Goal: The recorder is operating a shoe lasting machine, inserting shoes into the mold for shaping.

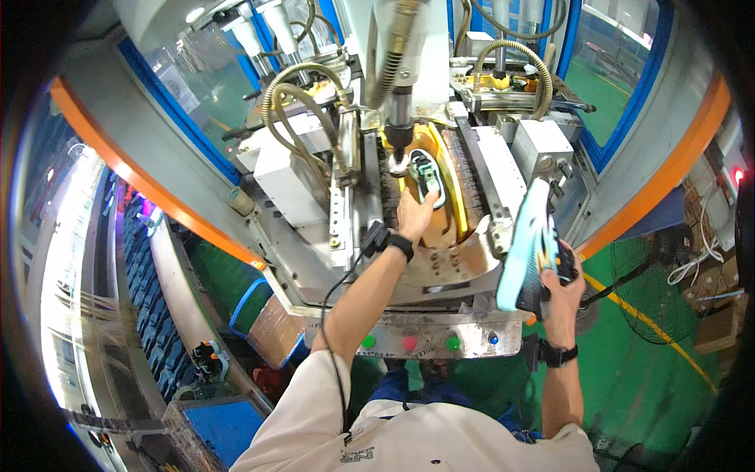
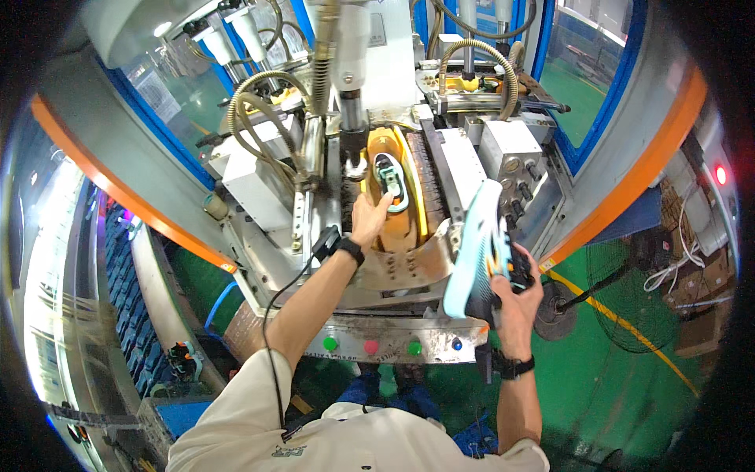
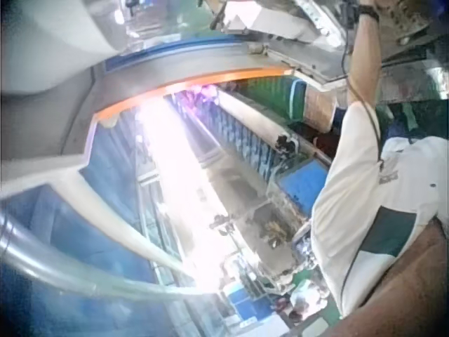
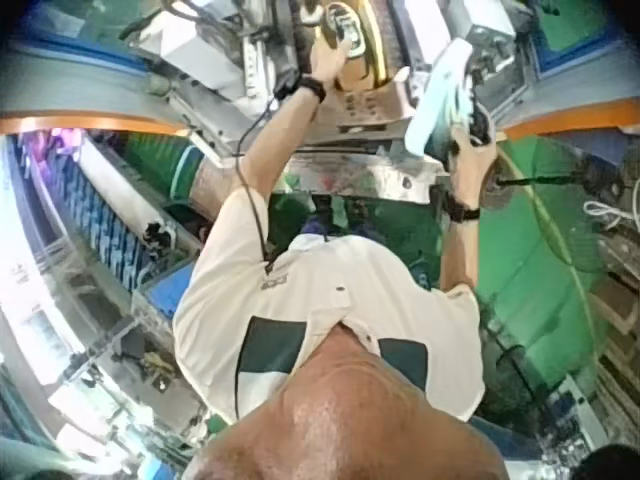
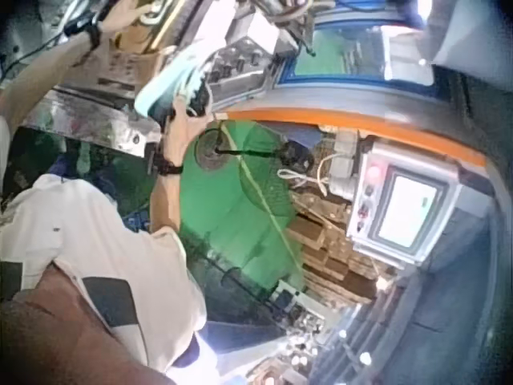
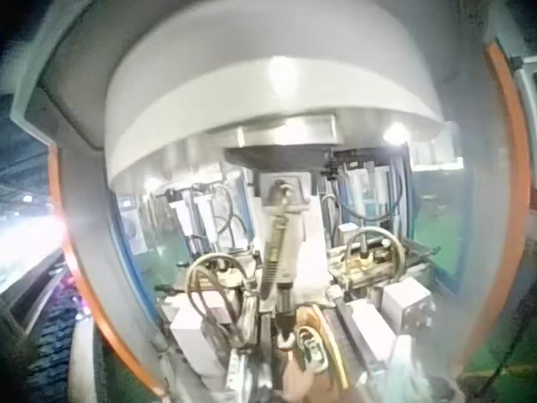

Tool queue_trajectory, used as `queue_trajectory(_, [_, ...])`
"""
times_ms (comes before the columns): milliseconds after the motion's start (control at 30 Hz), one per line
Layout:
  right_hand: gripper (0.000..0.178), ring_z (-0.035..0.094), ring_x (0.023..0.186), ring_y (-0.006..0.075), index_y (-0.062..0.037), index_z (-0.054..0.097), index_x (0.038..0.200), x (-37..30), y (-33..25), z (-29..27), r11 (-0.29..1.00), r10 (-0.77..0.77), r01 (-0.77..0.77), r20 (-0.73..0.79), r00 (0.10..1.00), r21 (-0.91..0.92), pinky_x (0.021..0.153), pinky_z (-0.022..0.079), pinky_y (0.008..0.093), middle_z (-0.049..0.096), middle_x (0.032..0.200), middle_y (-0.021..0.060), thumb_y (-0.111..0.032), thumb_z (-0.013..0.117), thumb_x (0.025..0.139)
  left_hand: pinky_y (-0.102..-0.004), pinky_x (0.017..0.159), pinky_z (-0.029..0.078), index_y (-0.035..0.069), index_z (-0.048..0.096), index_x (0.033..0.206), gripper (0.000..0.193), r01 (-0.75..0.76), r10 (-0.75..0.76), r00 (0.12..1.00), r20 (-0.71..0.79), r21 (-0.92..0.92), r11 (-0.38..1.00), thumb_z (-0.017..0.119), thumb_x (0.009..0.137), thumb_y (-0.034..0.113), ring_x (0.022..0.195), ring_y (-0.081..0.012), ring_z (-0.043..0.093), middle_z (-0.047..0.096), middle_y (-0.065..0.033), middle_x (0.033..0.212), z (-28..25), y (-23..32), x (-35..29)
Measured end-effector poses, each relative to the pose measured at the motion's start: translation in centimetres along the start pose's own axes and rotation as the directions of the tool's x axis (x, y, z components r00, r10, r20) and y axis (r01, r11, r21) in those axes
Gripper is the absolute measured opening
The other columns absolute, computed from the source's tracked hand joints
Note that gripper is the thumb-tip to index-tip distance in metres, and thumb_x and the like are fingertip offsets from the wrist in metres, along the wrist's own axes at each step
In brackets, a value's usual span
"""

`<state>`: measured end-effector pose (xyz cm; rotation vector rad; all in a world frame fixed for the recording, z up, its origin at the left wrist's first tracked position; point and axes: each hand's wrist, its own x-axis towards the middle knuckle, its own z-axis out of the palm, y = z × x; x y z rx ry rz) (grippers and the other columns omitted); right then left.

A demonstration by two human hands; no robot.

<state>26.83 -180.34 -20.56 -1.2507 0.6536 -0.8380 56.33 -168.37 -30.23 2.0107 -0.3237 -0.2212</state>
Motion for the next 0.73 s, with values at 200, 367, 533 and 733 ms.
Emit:
queue_trajectory(200, [0.053, 0.057, 0.096, 0.0137, 0.0040, 0.054, 0.125, 3.0, -3.2, -1.1, 0.945, -0.124, 0.073, -0.141, 0.982, -0.319, 0.088, 0.047, 0.0276, 0.060, 0.108, 0.0062, -0.010, 0.069, 0.075, -0.0500, 0.104, 0.040, -0.010, 0.021, 0.144, 0.094, 0.252, -0.243, 0.968, -0.066, 0.229, 0.940, 0.076, 0.076, 0.026, 0.123, -0.0472, 0.048, 0.044, -0.0337, 0.136, 5.9, -2.5, 9.8])
queue_trajectory(367, [0.052, 0.058, 0.090, 0.0128, 0.0042, 0.056, 0.123, 7.2, -5.5, 3.1, 0.867, -0.183, 0.133, -0.059, 0.981, -0.480, 0.083, 0.048, 0.0269, 0.062, 0.104, 0.0058, -0.012, 0.071, 0.076, -0.0466, 0.093, 0.048, -0.006, 0.050, 0.122, 0.060, 0.306, -0.296, 0.949, -0.107, 0.101, 0.947, 0.074, 0.071, 0.013, 0.106, -0.0418, 0.062, 0.061, -0.0316, 0.115, -0.7, -2.3, 9.9])
queue_trajectory(533, [0.057, 0.067, 0.091, 0.0273, 0.0053, 0.063, 0.114, 17.0, -7.3, 14.6, 0.585, -0.047, 0.225, 0.244, 0.969, -0.779, 0.081, 0.051, 0.0343, 0.068, 0.101, 0.0214, -0.026, 0.076, 0.068, -0.0339, 0.076, 0.054, -0.002, 0.064, 0.109, 0.027, 0.420, -0.194, 0.904, 0.381, -0.704, 0.573, 0.071, 0.083, 0.003, 0.084, -0.0174, 0.067, 0.069, -0.0081, 0.101, -12.7, 1.5, -2.1])
queue_trajectory(733, [0.063, 0.068, 0.095, 0.0324, 0.0082, 0.064, 0.108, 18.2, 4.1, 31.2, 0.380, 0.220, 0.185, 0.283, 0.934, -0.906, 0.083, 0.054, 0.0375, 0.069, 0.103, 0.0223, -0.033, 0.082, 0.064, -0.0337, 0.102, 0.044, -0.003, 0.043, 0.139, 0.064, 0.404, -0.221, 0.913, 0.343, -0.688, 0.602, 0.071, 0.082, 0.000, 0.116, -0.0192, 0.058, 0.057, -0.0100, 0.128, -27.9, 3.3, -15.6])
